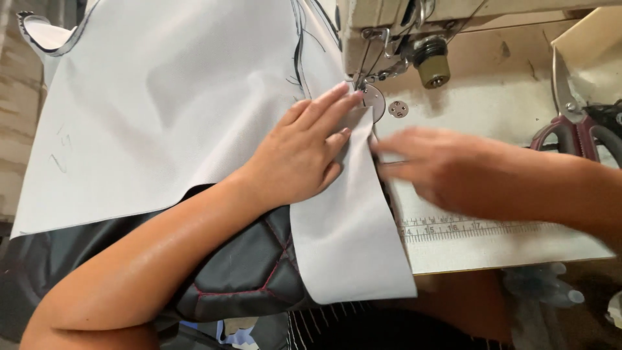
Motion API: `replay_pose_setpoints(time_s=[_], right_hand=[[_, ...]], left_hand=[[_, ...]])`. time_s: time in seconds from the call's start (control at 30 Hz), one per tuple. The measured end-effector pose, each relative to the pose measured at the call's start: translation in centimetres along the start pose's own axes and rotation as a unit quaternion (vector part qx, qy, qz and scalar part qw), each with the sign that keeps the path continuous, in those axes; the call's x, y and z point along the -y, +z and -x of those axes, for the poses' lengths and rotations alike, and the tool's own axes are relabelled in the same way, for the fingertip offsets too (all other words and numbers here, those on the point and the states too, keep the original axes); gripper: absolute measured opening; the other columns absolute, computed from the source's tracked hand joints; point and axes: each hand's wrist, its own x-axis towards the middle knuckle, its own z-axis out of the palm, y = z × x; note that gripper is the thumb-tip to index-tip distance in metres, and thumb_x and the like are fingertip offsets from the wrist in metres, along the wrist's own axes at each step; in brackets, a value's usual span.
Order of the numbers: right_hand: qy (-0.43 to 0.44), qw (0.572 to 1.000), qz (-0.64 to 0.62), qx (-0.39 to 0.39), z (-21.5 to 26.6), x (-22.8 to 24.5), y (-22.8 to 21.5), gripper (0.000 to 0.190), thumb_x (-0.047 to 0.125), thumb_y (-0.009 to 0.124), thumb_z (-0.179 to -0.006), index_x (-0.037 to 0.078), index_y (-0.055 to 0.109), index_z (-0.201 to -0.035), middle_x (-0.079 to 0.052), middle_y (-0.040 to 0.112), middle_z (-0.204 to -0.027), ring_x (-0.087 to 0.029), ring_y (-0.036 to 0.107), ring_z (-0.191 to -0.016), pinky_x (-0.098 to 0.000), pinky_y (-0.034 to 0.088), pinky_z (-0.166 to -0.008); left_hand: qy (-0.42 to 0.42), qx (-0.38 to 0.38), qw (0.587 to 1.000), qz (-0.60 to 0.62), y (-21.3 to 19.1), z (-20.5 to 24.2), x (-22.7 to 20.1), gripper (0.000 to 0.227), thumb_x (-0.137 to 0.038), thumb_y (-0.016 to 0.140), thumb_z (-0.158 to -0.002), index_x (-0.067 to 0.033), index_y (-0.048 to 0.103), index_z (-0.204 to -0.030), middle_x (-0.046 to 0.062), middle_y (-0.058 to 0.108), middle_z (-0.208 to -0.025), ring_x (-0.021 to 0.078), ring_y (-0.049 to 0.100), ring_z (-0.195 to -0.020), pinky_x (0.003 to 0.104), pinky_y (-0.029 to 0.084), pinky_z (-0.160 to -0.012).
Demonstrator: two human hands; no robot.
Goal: Sewing fabric and vinyl pieces together using an industrial sewing machine and trimming excess with scissors.
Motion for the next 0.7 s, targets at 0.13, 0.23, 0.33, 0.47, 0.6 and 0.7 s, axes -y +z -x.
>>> replay_pose_setpoints(time_s=[0.13, 0.23, 0.33, 0.47, 0.6, 0.7], right_hand=[[0.108, 0.978, -0.073, -0.162, -1.2, -0.3, 3.5, 0.040, 0.012, 0.070, -0.090, -0.002, 0.066, -0.127, -0.024, 0.068, -0.132, -0.035, 0.066, -0.124, -0.0449, 0.051, -0.114], [0.090, 0.960, -0.068, -0.257, -2.1, 0.6, 3.2, 0.015, -0.007, 0.057, -0.096, -0.015, 0.068, -0.102, -0.036, 0.069, -0.113, -0.047, 0.068, -0.115, -0.0495, 0.055, -0.110], [0.091, 0.958, -0.065, -0.265, -2.4, 0.5, 2.5, 0.014, -0.006, 0.056, -0.098, -0.013, 0.068, -0.098, -0.033, 0.070, -0.110, -0.047, 0.069, -0.112, -0.0483, 0.057, -0.105], [0.095, 0.962, -0.043, -0.251, -2.6, 0.5, 2.3, 0.016, -0.002, 0.057, -0.097, -0.011, 0.069, -0.101, -0.029, 0.071, -0.111, -0.043, 0.069, -0.114, -0.0439, 0.056, -0.108], [0.102, 0.963, -0.044, -0.247, -2.6, 0.6, 2.8, 0.017, -0.005, 0.055, -0.095, -0.011, 0.069, -0.100, -0.030, 0.071, -0.113, -0.043, 0.069, -0.116, -0.0444, 0.058, -0.105], [0.106, 0.963, -0.047, -0.242, -2.8, 0.7, 2.5, 0.016, -0.005, 0.053, -0.096, -0.011, 0.068, -0.097, -0.031, 0.070, -0.113, -0.043, 0.068, -0.116, -0.0449, 0.058, -0.104]], left_hand=[[0.000, 0.037, 0.999, 0.024, 1.5, -0.1, 0.8, 0.035, -0.026, 0.059, -0.082, -0.0050, 0.061, -0.110, 0.019, 0.062, -0.144, 0.0339, 0.060, -0.130, 0.048, 0.041, -0.103], [0.023, 0.011, 1.000, -0.011, 1.2, -0.2, 0.7, 0.052, -0.025, 0.055, -0.090, -0.0061, 0.054, -0.138, 0.018, 0.058, -0.142, 0.0312, 0.059, -0.124, 0.045, 0.042, -0.090], [0.028, 0.010, 0.999, -0.030, 1.1, -0.3, 1.0, 0.053, -0.027, 0.058, -0.090, -0.0081, 0.061, -0.139, 0.006, 0.057, -0.144, 0.0233, 0.055, -0.121, 0.042, 0.043, -0.085], [0.034, 0.007, 0.999, -0.032, 1.2, -0.1, 1.1, 0.050, -0.027, 0.057, -0.092, -0.0081, 0.065, -0.138, 0.005, 0.060, -0.147, 0.0228, 0.056, -0.115, 0.041, 0.043, -0.083], [0.032, -0.001, 0.999, -0.012, 1.0, 0.0, 1.0, 0.049, -0.026, 0.055, -0.092, -0.0070, 0.066, -0.136, 0.006, 0.063, -0.145, 0.0238, 0.057, -0.112, 0.040, 0.042, -0.082], [0.012, -0.010, 1.000, -0.006, 1.1, 0.0, 0.8, 0.051, -0.028, 0.058, -0.088, -0.0083, 0.066, -0.135, 0.004, 0.063, -0.143, 0.0236, 0.056, -0.111, 0.041, 0.043, -0.083]])
